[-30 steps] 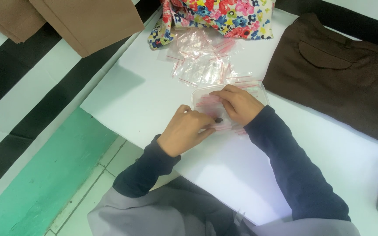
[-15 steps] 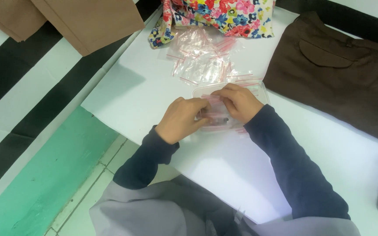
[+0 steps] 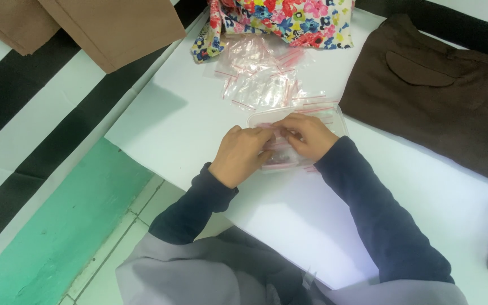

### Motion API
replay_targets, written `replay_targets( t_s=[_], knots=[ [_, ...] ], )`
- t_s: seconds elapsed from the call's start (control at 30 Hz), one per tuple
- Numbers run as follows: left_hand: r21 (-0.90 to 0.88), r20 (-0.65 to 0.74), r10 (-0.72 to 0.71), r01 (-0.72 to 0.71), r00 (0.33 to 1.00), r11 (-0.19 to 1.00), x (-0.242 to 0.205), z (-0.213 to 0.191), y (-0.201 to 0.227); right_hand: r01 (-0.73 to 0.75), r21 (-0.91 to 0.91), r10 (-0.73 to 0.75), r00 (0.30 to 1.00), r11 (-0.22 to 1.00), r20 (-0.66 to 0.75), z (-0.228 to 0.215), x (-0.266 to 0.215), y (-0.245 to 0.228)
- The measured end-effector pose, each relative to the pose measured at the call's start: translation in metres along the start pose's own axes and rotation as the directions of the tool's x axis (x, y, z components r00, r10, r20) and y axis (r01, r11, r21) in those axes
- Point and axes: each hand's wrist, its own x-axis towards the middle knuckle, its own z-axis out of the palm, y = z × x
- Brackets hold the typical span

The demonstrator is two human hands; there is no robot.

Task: Sorting small buttons from a container and placing them into individual plastic bags on a work table.

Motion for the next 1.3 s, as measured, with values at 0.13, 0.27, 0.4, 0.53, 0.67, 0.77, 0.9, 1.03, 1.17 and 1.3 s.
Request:
replay_targets(
  t_s=[0.13, 0.27, 0.4, 0.53, 0.67, 0.77, 0.9, 1.03, 1.17, 1.3],
  knots=[
    [-0.007, -0.011, 0.008, -0.008, 1.0, 1.0, -0.002, -0.011, 0.006, 0.01, 0.054, -0.011, 1.0, 0.999, 0.017, -0.022, -0.005, -0.025],
    [-0.192, -0.04, 0.004, -0.011, 0.999, 0.981, -0.008, -0.038, 0.017, -0.066, 0.118, 0.067, 0.998, 0.991, -0.01, -0.038, -0.013, -0.021],
    [-0.297, -0.041, -0.026, 0.012, 0.999, 0.955, -0.014, -0.046, 0.017, -0.289, 0.198, 0.295, 0.956, 0.936, 0.003, -0.052, -0.024, -0.024],
    [-0.279, -0.029, -0.012, 0.004, 1.0, 0.96, -0.019, -0.035, 0.01, -0.387, 0.391, 0.373, 0.921, 0.835, 0.115, -0.039, -0.028, -0.016],
    [-0.18, -0.036, 0.005, -0.011, 0.999, 0.984, -0.016, -0.013, 0.005, -0.563, 0.401, 0.514, 0.826, 0.723, 0.233, -0.026, -0.021, -0.02],
    [-0.257, -0.051, -0.025, 0.011, 0.998, 0.966, -0.015, -0.012, 0.008, -0.67, 0.356, 0.612, 0.741, 0.651, 0.277, -0.023, -0.011, -0.06],
    [-0.427, -0.111, -0.086, 0.031, 0.99, 0.904, -0.019, -0.02, 0.014, -0.693, 0.365, 0.599, 0.721, 0.621, 0.349, -0.031, -0.01, -0.12],
    [-0.429, -0.22, -0.114, 0.009, 0.969, 0.903, -0.023, -0.029, 0.01, -0.702, 0.502, 0.598, 0.704, 0.505, 0.384, -0.007, -0.001, -0.049],
    [-0.656, -0.24, -0.299, 0.073, 0.924, 0.751, -0.029, -0.004, 0.001, -0.694, 0.593, 0.605, 0.692, 0.409, 0.393, -0.023, 0.002, -0.058],
    [-0.874, -0.054, -0.434, 0.167, 0.899, 0.456, -0.025, 0.01, 0.01, -0.676, 0.628, 0.589, 0.704, 0.385, 0.397, -0.002, 0.013, -0.018]
  ],
)
